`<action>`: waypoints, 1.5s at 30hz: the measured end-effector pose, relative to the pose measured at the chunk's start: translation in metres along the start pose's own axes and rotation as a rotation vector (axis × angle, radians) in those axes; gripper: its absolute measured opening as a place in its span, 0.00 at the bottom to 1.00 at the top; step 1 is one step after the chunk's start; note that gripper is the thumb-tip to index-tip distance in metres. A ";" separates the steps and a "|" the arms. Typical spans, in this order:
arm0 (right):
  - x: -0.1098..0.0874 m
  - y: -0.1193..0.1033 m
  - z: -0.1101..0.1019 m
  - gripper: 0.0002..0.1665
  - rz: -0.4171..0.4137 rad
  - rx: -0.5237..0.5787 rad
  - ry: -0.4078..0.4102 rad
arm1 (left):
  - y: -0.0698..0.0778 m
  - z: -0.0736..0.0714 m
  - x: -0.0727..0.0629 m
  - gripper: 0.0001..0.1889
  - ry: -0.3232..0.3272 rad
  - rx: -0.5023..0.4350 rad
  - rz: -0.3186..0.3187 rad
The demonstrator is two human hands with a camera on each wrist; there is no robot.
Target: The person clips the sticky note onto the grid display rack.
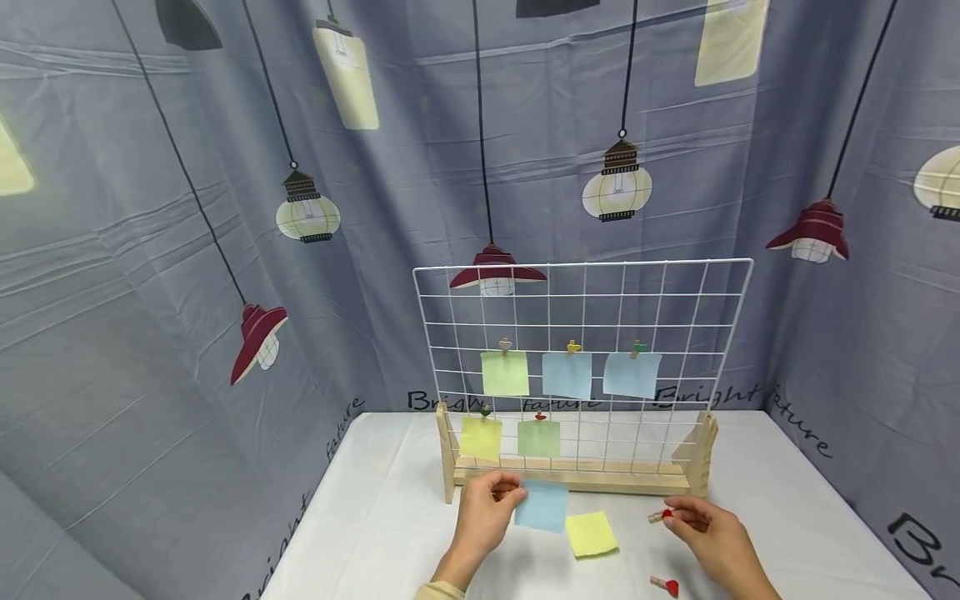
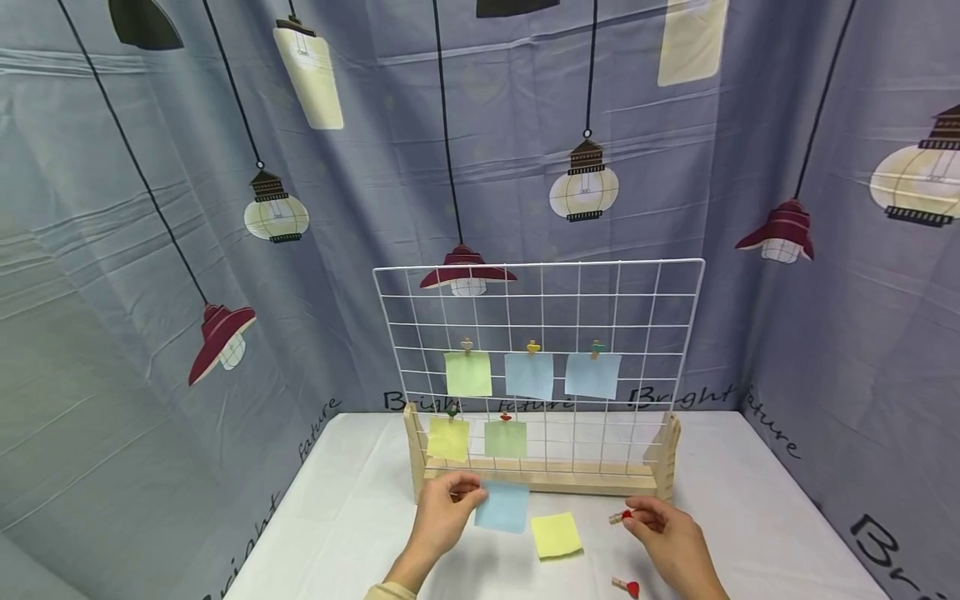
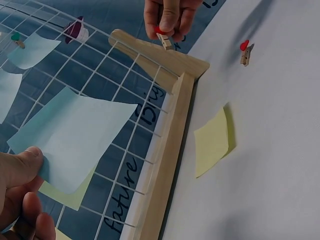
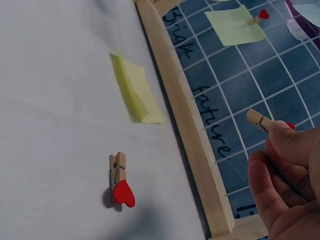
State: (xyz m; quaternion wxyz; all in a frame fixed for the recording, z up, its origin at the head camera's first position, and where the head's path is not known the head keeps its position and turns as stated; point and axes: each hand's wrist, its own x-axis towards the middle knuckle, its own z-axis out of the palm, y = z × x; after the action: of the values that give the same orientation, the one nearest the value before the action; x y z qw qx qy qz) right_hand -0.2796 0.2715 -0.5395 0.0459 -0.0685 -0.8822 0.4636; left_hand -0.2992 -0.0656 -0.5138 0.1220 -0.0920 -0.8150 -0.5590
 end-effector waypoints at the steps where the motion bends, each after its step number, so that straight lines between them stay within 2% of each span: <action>1: 0.000 -0.001 0.000 0.20 0.005 0.002 0.000 | 0.000 0.001 0.001 0.05 0.000 -0.001 0.002; 13: 0.004 -0.008 -0.001 0.22 -0.025 0.029 -0.015 | 0.000 0.012 0.013 0.05 -0.001 -0.016 0.002; 19: 0.005 -0.015 -0.002 0.18 -0.051 0.014 -0.025 | 0.002 0.020 0.020 0.04 0.000 -0.017 0.001; 36: 0.015 -0.058 -0.005 0.17 -0.146 0.013 -0.028 | 0.011 0.046 0.044 0.02 0.033 -0.005 0.069; 42: 0.024 -0.072 -0.005 0.18 -0.207 0.014 -0.021 | 0.015 0.056 0.050 0.03 0.031 0.005 0.068; 45: 0.028 -0.078 -0.004 0.16 -0.242 0.000 0.017 | 0.017 0.061 0.053 0.04 0.041 0.010 0.055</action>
State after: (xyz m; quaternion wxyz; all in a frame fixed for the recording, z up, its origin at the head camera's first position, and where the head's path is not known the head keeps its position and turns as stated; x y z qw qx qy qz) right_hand -0.3127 0.2356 -0.4724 0.1091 0.0344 -0.8836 0.4541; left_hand -0.3504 -0.0016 -0.5044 0.1544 -0.1022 -0.8122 -0.5532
